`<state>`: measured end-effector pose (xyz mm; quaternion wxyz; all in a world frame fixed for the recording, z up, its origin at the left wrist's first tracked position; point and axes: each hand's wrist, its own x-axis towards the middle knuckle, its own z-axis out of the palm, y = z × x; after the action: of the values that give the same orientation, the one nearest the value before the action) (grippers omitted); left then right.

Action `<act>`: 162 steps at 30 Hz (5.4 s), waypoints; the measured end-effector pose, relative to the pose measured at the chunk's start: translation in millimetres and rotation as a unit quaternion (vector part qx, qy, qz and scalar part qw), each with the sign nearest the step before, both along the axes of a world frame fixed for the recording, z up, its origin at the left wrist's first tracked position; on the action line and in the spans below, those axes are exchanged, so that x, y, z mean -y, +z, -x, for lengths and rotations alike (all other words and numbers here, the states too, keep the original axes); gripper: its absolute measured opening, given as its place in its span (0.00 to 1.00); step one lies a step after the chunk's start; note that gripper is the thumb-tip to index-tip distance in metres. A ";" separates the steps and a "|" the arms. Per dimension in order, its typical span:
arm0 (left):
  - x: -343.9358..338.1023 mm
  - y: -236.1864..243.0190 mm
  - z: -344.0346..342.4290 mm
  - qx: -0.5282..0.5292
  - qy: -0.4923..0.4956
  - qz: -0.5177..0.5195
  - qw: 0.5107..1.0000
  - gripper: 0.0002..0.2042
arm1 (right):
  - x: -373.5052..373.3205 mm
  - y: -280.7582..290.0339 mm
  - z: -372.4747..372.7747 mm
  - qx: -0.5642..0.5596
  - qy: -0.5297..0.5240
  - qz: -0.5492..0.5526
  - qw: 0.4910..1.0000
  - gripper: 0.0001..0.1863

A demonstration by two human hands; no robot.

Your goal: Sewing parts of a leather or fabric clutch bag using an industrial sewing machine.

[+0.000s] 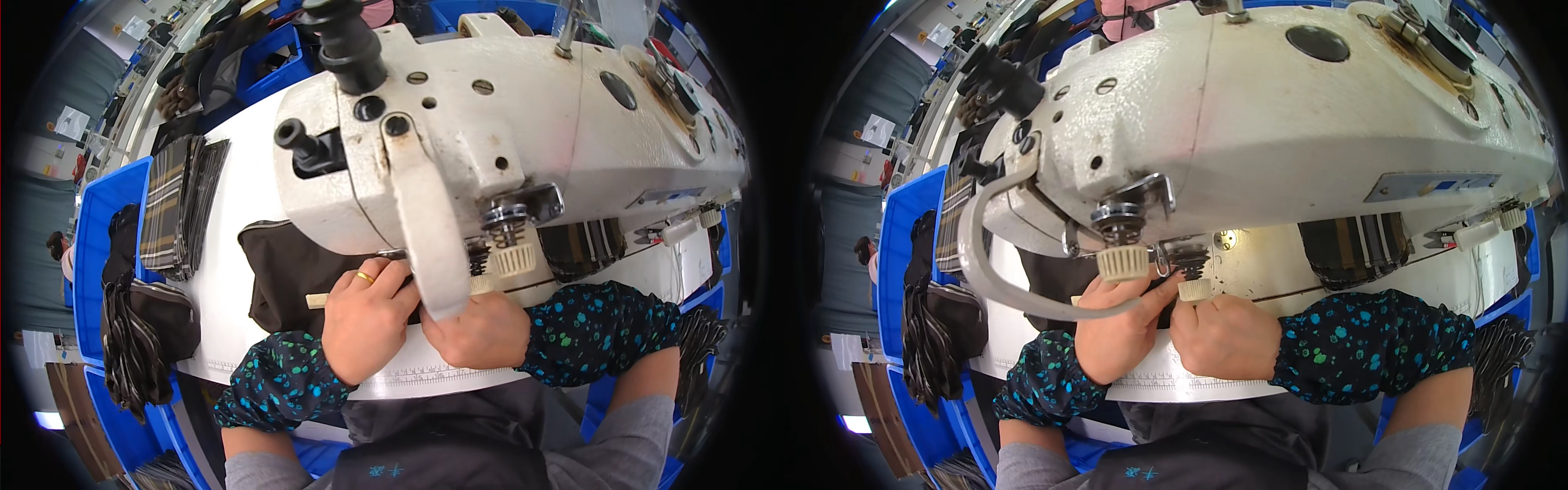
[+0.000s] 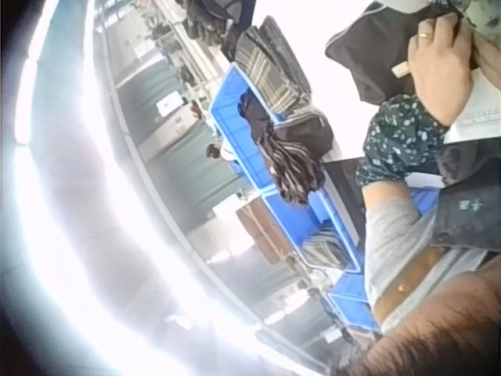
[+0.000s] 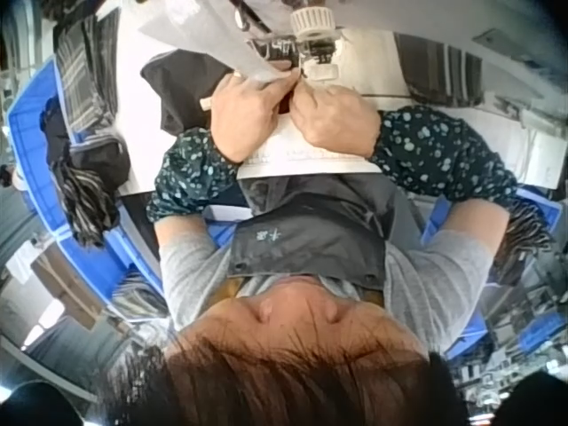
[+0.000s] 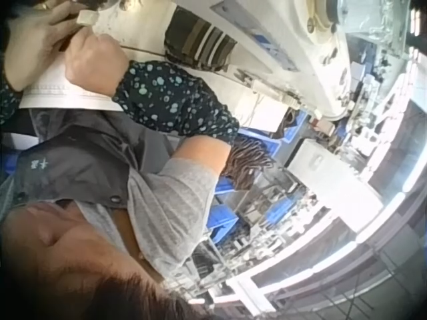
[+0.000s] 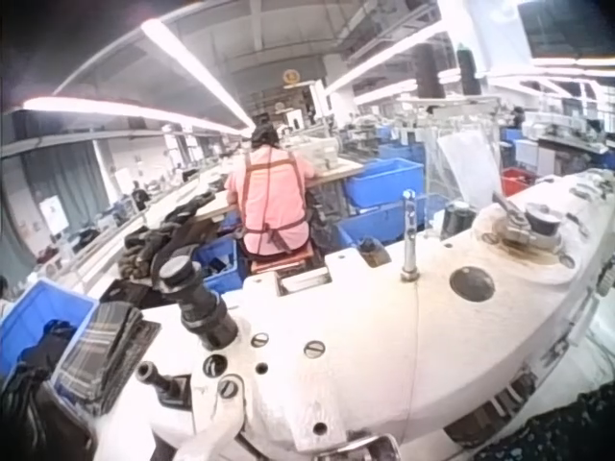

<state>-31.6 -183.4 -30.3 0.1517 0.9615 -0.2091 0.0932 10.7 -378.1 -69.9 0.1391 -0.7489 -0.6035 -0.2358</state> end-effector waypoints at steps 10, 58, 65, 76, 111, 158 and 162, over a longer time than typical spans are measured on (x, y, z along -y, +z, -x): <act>0.3 -10.7 -5.3 0.036 0.022 -0.057 0.997 0.17 | -1.2 0.2 -6.2 0.050 -0.023 0.012 0.998 0.12; -4.1 -5.2 1.3 0.055 -0.046 -0.113 0.991 0.20 | 2.5 1.2 7.8 0.003 -0.010 0.021 1.000 0.15; -5.4 -17.5 -18.2 0.083 -0.034 -0.089 0.992 0.13 | -2.9 -6.3 -2.4 0.027 -0.045 0.021 0.998 0.17; -20.5 -16.0 -18.3 0.108 0.041 -0.094 0.989 0.13 | -1.7 -21.8 -7.5 0.004 -0.055 0.038 0.998 0.19; -26.7 -20.6 -18.6 0.082 -0.033 -0.090 0.992 0.16 | -7.0 -38.2 -16.8 -0.272 -0.134 -0.097 0.948 0.06; -31.6 23.4 -32.5 -0.132 -0.005 -0.084 0.988 0.11 | -4.4 -13.6 -23.5 -0.140 -0.018 -0.044 0.989 0.10; -36.3 22.7 -42.8 -0.213 -0.063 0.123 0.967 0.06 | -5.3 -2.6 -15.3 -0.019 0.020 -0.062 0.998 0.11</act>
<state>11.3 -147.2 -7.6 0.3150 0.9181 -0.2194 -0.0986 26.0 -372.8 -72.5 0.2016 -0.7306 -0.6001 -0.2558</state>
